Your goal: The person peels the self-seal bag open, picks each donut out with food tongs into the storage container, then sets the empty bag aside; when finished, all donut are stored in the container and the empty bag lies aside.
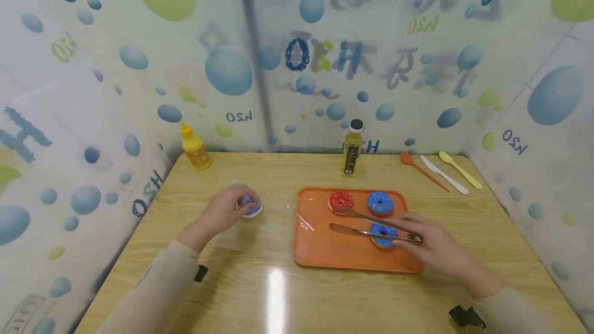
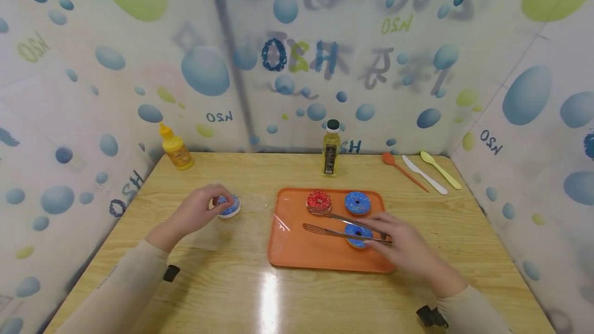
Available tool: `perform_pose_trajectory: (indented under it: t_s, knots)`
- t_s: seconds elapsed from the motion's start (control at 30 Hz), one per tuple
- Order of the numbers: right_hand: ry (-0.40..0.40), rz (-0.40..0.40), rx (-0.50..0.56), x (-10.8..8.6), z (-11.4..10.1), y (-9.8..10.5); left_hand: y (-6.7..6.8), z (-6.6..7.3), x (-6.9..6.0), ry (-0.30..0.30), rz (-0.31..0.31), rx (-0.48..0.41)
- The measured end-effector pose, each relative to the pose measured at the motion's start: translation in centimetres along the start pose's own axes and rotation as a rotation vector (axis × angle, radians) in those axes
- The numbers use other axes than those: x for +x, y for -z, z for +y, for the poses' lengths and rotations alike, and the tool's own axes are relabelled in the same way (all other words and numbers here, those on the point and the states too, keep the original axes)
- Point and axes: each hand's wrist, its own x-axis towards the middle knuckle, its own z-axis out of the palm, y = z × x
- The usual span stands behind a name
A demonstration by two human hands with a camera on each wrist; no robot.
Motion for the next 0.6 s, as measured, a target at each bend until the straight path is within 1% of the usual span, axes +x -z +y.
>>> perform_pose_trajectory:
  t_s: [0.03,0.13,0.3,0.37,0.5,0.6]
  knots:
    - [0.003,-0.007,0.011,0.4,-0.3,-0.3,0.0,0.0,0.0,0.000,0.001,0.000]
    - [0.027,-0.014,-0.004,1.4,-1.1,-1.3,0.0,0.2,0.0,-0.002,0.008,0.005]
    - [0.110,-0.007,-0.040,2.9,-2.1,-3.1,0.1,0.3,0.0,-0.005,0.013,0.006]
    - [0.126,-0.008,-0.049,3.5,-2.5,-3.7,0.1,0.2,0.0,-0.002,0.010,0.000]
    - [0.098,-0.012,-0.078,4.6,-3.4,-4.8,0.2,0.2,-0.1,-0.002,0.012,-0.005]
    - [0.056,-0.023,-0.121,5.3,-4.1,-5.4,0.2,0.3,0.0,-0.007,0.018,-0.004]
